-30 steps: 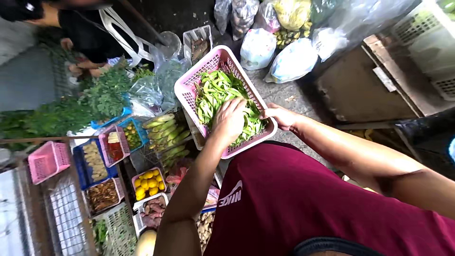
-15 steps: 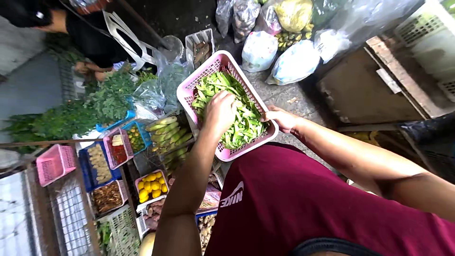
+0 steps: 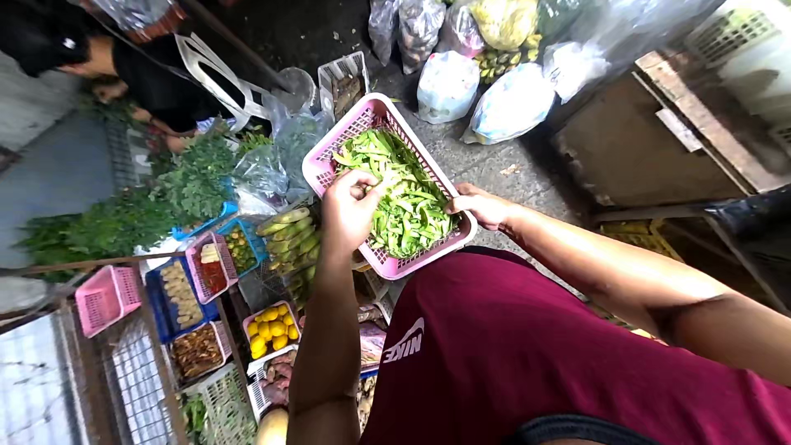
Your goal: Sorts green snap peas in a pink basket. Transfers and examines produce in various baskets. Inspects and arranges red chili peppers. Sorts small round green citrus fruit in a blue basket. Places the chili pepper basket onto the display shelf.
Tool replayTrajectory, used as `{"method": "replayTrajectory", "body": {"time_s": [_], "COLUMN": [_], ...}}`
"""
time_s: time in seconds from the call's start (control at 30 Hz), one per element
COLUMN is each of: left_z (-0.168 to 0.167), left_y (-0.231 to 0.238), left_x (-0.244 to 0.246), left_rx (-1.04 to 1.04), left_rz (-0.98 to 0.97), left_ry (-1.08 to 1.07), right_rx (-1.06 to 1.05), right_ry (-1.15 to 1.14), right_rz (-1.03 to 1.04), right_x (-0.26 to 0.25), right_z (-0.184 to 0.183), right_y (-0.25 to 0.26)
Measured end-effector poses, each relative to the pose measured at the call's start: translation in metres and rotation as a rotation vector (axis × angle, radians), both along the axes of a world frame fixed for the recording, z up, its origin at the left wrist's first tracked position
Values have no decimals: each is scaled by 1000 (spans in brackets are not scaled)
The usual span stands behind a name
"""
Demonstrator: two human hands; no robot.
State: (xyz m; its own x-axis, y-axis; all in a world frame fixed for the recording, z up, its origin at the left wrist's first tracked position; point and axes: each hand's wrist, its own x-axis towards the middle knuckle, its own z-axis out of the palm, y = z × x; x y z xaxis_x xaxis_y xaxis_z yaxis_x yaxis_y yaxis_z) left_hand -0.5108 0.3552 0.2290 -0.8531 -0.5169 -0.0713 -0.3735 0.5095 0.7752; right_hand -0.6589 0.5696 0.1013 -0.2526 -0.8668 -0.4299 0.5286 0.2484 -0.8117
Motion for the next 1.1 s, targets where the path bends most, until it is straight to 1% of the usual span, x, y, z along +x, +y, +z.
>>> {"method": "replayTrajectory", "body": {"time_s": [0.07, 0.1, 0.13, 0.2, 0.23, 0.3, 0.4, 0.43, 0.5, 0.57, 0.6, 0.67, 0.73, 0.77, 0.83, 0.9, 0.97, 1.0, 1.03, 1.07, 1.1], "left_z": [11, 14, 16, 16, 14, 3, -24, -36, -53, -60, -59, -47, -27, -19, -3, -4, -25, -41, -59, -76, -90], "left_y": [-7, -11, -14, -18, -18, -13, 0, 2, 3, -2, -7, -14, -17, -18, -18, -18, -21, -23, -25, -28, -32], "left_x": [10, 13, 13, 9, 3, -16, -49, -57, -65, -64, -60, -49, -31, -18, 8, 32, 49, 58, 66, 74, 80], "left_rx": [52, 47, 15, -79, -122, -220, -406, -470, -537, -537, -505, -378, -213, -136, -33, -61, -146, -180, -196, -214, -235], "left_rz": [44, 55, 75, 115, 118, 64, -4, -6, -20, -58, -67, -39, 44, 79, 132, 256, 462, 556, 623, 651, 628], "left_ry": [58, 74, 81, 28, -24, -171, -522, -601, -630, -590, -540, -400, -198, -55, 192, 407, 535, 529, 453, 285, 53], "right_rx": [10, 13, 14, 15, 11, 6, 18, 27, 67, 79, 78, 58, 62, 70, 96, 106, 109, 106, 100, 97, 103], "right_ry": [9, 13, 17, 21, 21, 25, 42, 60, 109, 117, 108, 55, 8, -8, -34, -45, -37, -28, -21, -8, 7], "right_rz": [-6, -2, 2, 2, 2, 6, 17, 12, -13, -13, -7, -2, -16, -29, -62, -81, -105, -110, -113, -115, -113], "right_x": [-1, -2, -3, -3, -4, -4, 0, 2, 9, 10, 9, 5, 1, -1, -2, -6, -10, -12, -14, -16, -17], "right_z": [-1, -1, 0, 1, 1, 2, 3, 2, 1, 0, -1, -3, -8, -8, -6, -9, -13, -15, -16, -16, -15], "right_y": [0, -1, -1, -2, -3, -4, -6, -7, -7, -5, -6, -6, -3, -1, 3, 8, 13, 15, 17, 18, 19]}}
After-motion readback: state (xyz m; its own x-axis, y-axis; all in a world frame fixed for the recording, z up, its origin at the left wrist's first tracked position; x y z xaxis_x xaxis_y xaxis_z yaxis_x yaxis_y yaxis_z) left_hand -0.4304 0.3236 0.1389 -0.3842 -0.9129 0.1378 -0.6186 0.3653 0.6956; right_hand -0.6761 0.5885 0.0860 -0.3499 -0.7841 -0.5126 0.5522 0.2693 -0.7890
